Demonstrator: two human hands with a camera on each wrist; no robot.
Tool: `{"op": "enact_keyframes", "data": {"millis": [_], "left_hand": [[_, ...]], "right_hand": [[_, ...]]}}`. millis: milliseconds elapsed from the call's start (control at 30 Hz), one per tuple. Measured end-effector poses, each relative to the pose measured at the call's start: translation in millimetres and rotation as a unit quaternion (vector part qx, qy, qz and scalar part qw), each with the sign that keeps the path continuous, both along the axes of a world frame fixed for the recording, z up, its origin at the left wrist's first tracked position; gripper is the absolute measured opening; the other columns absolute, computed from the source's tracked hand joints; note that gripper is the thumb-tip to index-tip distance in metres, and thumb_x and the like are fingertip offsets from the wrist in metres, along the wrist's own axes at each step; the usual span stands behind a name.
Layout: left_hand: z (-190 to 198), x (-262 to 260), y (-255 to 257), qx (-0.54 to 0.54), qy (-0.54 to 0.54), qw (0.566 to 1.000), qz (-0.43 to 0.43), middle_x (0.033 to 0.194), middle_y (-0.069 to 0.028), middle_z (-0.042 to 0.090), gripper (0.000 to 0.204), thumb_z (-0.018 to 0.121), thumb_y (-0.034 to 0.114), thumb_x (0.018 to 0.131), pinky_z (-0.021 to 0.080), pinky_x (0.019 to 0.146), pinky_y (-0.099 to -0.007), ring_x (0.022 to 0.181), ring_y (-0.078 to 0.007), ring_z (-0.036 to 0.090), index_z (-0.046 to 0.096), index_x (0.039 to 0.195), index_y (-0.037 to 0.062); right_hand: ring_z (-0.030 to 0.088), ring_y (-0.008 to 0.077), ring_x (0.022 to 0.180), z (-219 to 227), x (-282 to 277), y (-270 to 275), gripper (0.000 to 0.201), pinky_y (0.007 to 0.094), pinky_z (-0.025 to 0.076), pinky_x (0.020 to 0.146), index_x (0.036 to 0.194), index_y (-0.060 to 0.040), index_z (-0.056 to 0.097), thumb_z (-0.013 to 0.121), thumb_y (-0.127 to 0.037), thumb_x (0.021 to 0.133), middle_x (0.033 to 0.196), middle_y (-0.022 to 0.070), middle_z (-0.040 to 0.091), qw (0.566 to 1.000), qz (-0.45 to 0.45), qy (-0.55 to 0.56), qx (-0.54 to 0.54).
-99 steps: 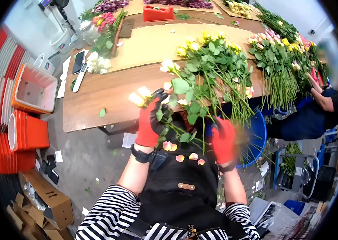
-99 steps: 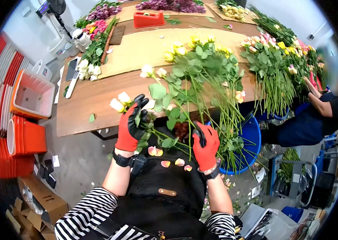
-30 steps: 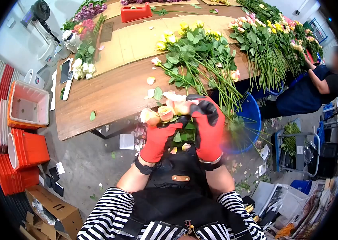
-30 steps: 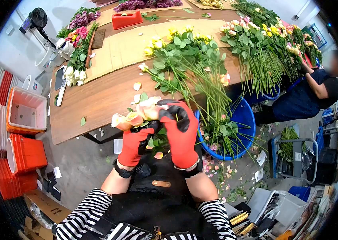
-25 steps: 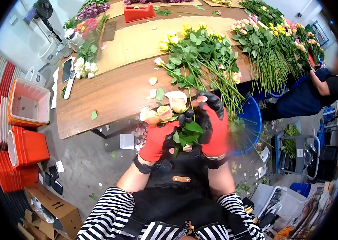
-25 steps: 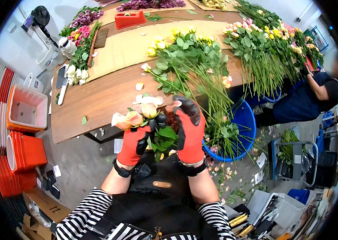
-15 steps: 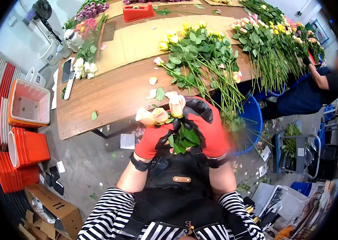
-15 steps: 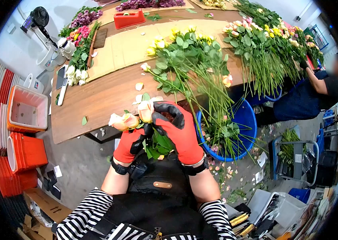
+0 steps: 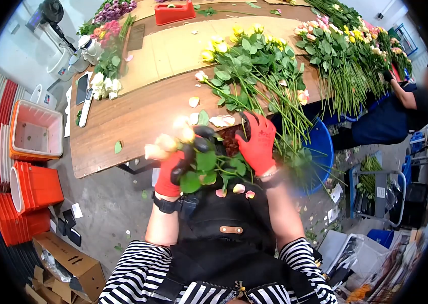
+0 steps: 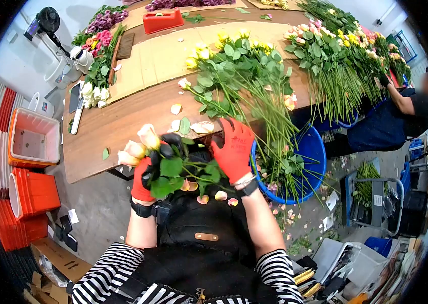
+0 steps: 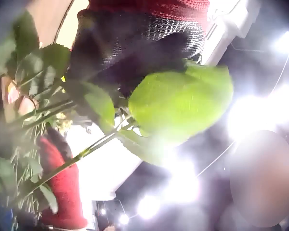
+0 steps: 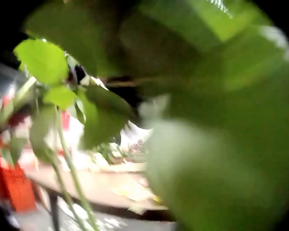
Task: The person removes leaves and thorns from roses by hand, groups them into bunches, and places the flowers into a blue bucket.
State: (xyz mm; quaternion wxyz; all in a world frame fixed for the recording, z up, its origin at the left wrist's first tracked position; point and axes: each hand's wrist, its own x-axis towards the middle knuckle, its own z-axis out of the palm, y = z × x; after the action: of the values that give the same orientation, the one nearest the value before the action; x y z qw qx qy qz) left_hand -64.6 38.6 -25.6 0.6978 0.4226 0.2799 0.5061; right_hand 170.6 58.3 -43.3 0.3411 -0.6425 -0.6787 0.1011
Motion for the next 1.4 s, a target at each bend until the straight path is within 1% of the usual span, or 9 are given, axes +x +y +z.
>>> {"op": "enact_keyframes", "data": {"millis": [167, 367, 467, 600, 700, 867, 967, 1333, 1400], "left_hand": [[43.4, 17.4, 3.5, -0.086, -0.137, 0.981, 0.108, 0.111, -0.0075, 0.061, 0.022, 0.051, 0.025, 0.101, 0.047, 0.088, -0.0358, 0.1, -0.0192, 0.058, 0.056, 0.112, 0.0061], [-14.9, 2.0, 8.7, -0.153, -0.105, 0.974, 0.127, 0.097, -0.0051, 0.062, 0.031, 0.052, 0.023, 0.099, 0.048, 0.075, -0.0279, 0.084, -0.0141, 0.058, 0.058, 0.119, -0.0005], [-14.5, 9.6, 11.7, -0.19, -0.078, 0.968, 0.143, 0.084, -0.002, 0.058, 0.035, 0.05, 0.025, 0.101, 0.047, 0.067, -0.0243, 0.075, -0.0107, 0.056, 0.059, 0.121, -0.0019], [5.9, 20.5, 13.2, -0.126, -0.027, 0.984, 0.125, 0.081, 0.0001, 0.057, 0.035, 0.049, 0.03, 0.102, 0.046, 0.062, -0.0233, 0.072, -0.008, 0.054, 0.06, 0.123, 0.005], [-10.1, 14.6, 17.5, -0.079, 0.008, 0.989, 0.123, 0.125, -0.0089, 0.061, 0.045, 0.04, 0.031, 0.103, 0.046, 0.078, -0.0222, 0.096, -0.0108, 0.058, 0.05, 0.135, -0.0003], [-26.3, 14.8, 39.2, -0.018, 0.011, 0.985, 0.173, 0.128, -0.01, 0.06, 0.044, 0.043, 0.025, 0.102, 0.045, 0.085, -0.0237, 0.107, -0.0134, 0.058, 0.047, 0.138, 0.0008], [-20.6, 18.5, 55.4, 0.228, 0.32, 0.889, 0.234, 0.131, -0.0136, 0.058, 0.041, 0.052, 0.01, 0.096, 0.039, 0.105, -0.0335, 0.12, -0.0228, 0.055, 0.049, 0.135, -0.0035], [-23.4, 33.1, 92.2, -0.109, -0.086, 0.976, 0.165, 0.107, -0.0024, 0.065, 0.033, 0.053, 0.023, 0.1, 0.048, 0.076, -0.0233, 0.087, -0.0096, 0.059, 0.061, 0.121, -0.0013], [-24.4, 32.5, 80.2, 0.086, 0.049, 0.974, 0.205, 0.104, -0.0024, 0.066, 0.026, 0.056, 0.015, 0.096, 0.049, 0.072, -0.0247, 0.084, -0.0118, 0.06, 0.064, 0.116, -0.0006]], "right_hand": [[0.047, 0.0301, 0.119, -60.3, 29.7, 51.4, 0.058, 0.047, 0.033, 0.103, 0.13, -0.0147, 0.053, 0.07, -0.024, 0.075, 0.125, 0.0113, 0.054, 0.966, -0.025, -0.257, 0.029], [0.047, 0.0295, 0.116, -89.8, 43.5, 80.4, 0.044, 0.0504, 0.031, 0.104, 0.114, -0.0181, 0.06, 0.072, -0.028, 0.073, 0.114, 0.0086, 0.056, 0.883, -0.025, -0.469, 0.016], [0.052, 0.028, 0.104, -69.8, 44.1, 83.7, 0.019, 0.0488, 0.032, 0.102, 0.103, -0.0167, 0.062, 0.055, -0.021, 0.087, 0.101, 0.0071, 0.056, 0.898, -0.036, -0.438, -0.02], [0.046, 0.0301, 0.116, -69.1, 48.1, 84.2, 0.031, 0.05, 0.03, 0.103, 0.099, -0.0163, 0.062, 0.072, -0.03, 0.073, 0.113, 0.0083, 0.055, 0.956, -0.053, -0.288, 0.006], [0.042, 0.0345, 0.123, -71.5, 44.0, 81.1, 0.039, 0.052, 0.028, 0.105, 0.102, -0.0142, 0.06, 0.075, -0.025, 0.068, 0.122, 0.0108, 0.053, 0.976, -0.043, -0.208, 0.056], [0.037, 0.0374, 0.13, -60.3, 36.6, 49.5, 0.044, 0.0543, 0.026, 0.108, 0.109, -0.0101, 0.057, 0.073, -0.019, 0.069, 0.13, 0.0141, 0.05, 0.975, -0.03, -0.149, 0.159], [0.044, 0.0385, 0.12, -56.4, 31.4, 39.1, 0.041, 0.0505, 0.032, 0.103, 0.111, -0.0082, 0.056, 0.069, -0.014, 0.073, 0.126, 0.016, 0.051, 0.988, -0.008, -0.088, 0.126], [0.051, 0.0369, 0.108, -54.5, 25.4, 16.7, 0.042, 0.0467, 0.038, 0.096, 0.111, -0.0084, 0.058, 0.07, -0.015, 0.072, 0.119, 0.0144, 0.056, 0.991, 0.047, -0.051, 0.11], [0.051, 0.0366, 0.109, -50.5, 29.7, 15.9, 0.042, 0.0464, 0.038, 0.096, 0.112, -0.0082, 0.059, 0.071, -0.017, 0.072, 0.12, 0.0145, 0.056, 0.994, 0.054, -0.022, 0.09]]}}
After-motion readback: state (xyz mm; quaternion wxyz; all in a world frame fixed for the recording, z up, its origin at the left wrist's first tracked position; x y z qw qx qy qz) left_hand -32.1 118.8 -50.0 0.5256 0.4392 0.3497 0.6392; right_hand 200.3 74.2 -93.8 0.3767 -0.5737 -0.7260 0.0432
